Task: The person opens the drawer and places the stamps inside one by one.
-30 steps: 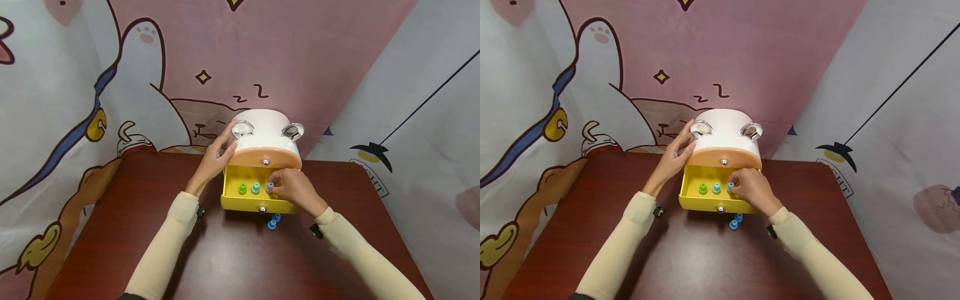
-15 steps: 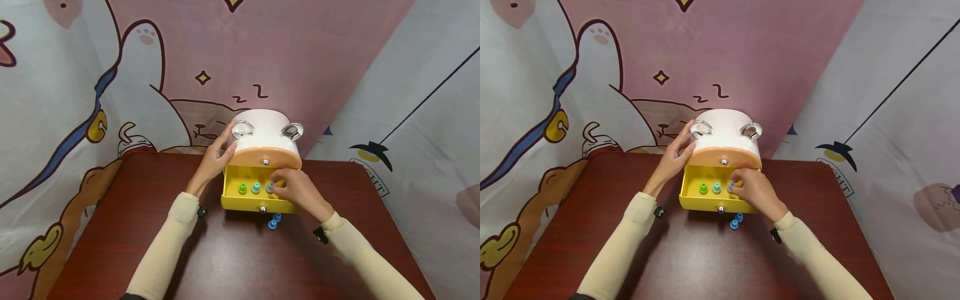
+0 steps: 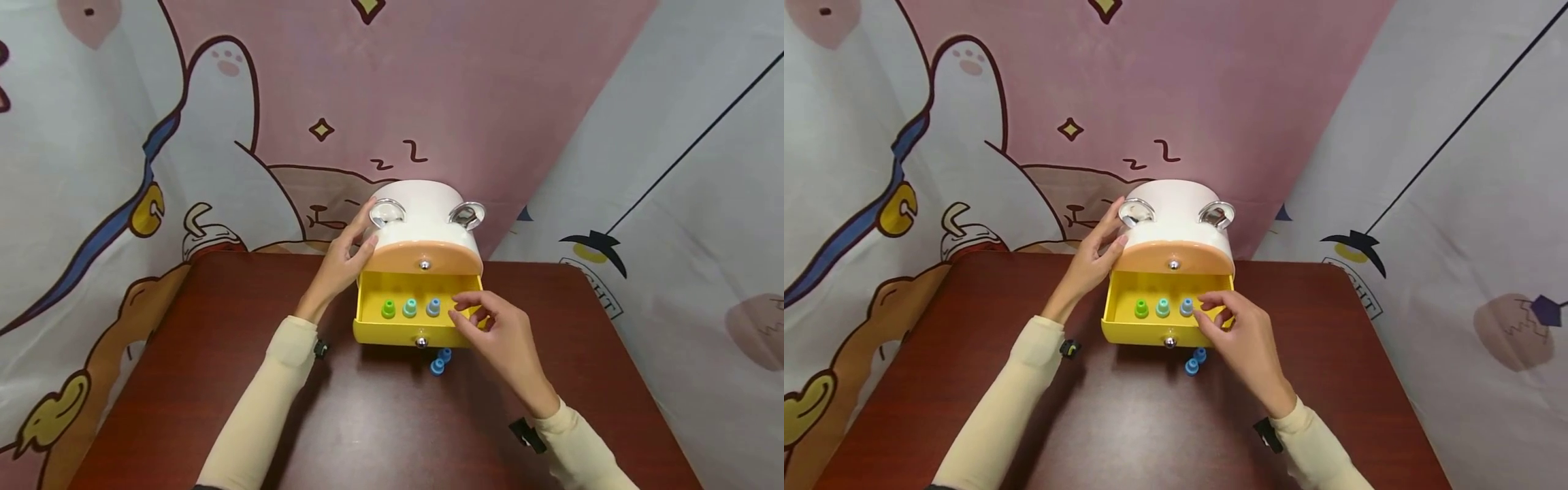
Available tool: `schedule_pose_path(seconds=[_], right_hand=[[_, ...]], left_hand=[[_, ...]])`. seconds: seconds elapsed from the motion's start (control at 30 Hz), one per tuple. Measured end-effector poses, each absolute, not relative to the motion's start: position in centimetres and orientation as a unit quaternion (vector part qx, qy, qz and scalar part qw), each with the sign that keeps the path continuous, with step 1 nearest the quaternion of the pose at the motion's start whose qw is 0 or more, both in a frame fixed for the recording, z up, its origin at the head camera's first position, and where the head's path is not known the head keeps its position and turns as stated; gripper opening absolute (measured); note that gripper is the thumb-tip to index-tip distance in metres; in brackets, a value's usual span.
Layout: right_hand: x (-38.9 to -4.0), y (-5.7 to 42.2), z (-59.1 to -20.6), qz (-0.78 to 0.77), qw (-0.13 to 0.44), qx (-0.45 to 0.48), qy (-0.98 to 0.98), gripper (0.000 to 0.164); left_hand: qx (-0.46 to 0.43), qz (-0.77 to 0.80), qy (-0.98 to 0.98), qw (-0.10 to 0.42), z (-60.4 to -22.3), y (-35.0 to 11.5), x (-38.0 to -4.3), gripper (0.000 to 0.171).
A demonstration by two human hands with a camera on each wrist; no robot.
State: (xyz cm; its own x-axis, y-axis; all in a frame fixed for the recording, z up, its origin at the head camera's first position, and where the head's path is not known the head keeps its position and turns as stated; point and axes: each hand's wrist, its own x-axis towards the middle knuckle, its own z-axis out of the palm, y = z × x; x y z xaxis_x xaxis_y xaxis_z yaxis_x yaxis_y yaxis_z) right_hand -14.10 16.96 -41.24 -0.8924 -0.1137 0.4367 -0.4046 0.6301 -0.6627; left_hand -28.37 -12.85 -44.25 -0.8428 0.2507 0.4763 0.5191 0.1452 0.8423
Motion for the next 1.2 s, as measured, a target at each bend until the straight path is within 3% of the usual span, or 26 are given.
schedule_pose_path(seconds=[0.2, 0.53, 0.83, 1.2], right_hand=[[-11.9, 16.0, -43.5, 0.479, 0.221, 0.123, -0.840, 0.023], [-9.9, 12.9, -45.7, 0.530, 0.234, 0.068, -0.812, 0.029], [-9.8, 12.0, -49.9, 0.533, 0.234, 0.053, -0.811, 0.030], [-10.6, 10.8, -51.0, 0.537, 0.274, 0.057, -0.796, 0.025]], left_hand=[[-0.255, -0.609, -0.744, 0.104, -42.4, -12.9, -26.9, 0.068], [-0.259, -0.603, -0.746, 0.116, -44.2, -13.3, -28.4, 0.068], [-0.267, -0.605, -0.740, 0.122, -44.2, -13.1, -28.5, 0.069], [-0.277, -0.597, -0.742, 0.129, -44.2, -13.0, -28.5, 0.067]])
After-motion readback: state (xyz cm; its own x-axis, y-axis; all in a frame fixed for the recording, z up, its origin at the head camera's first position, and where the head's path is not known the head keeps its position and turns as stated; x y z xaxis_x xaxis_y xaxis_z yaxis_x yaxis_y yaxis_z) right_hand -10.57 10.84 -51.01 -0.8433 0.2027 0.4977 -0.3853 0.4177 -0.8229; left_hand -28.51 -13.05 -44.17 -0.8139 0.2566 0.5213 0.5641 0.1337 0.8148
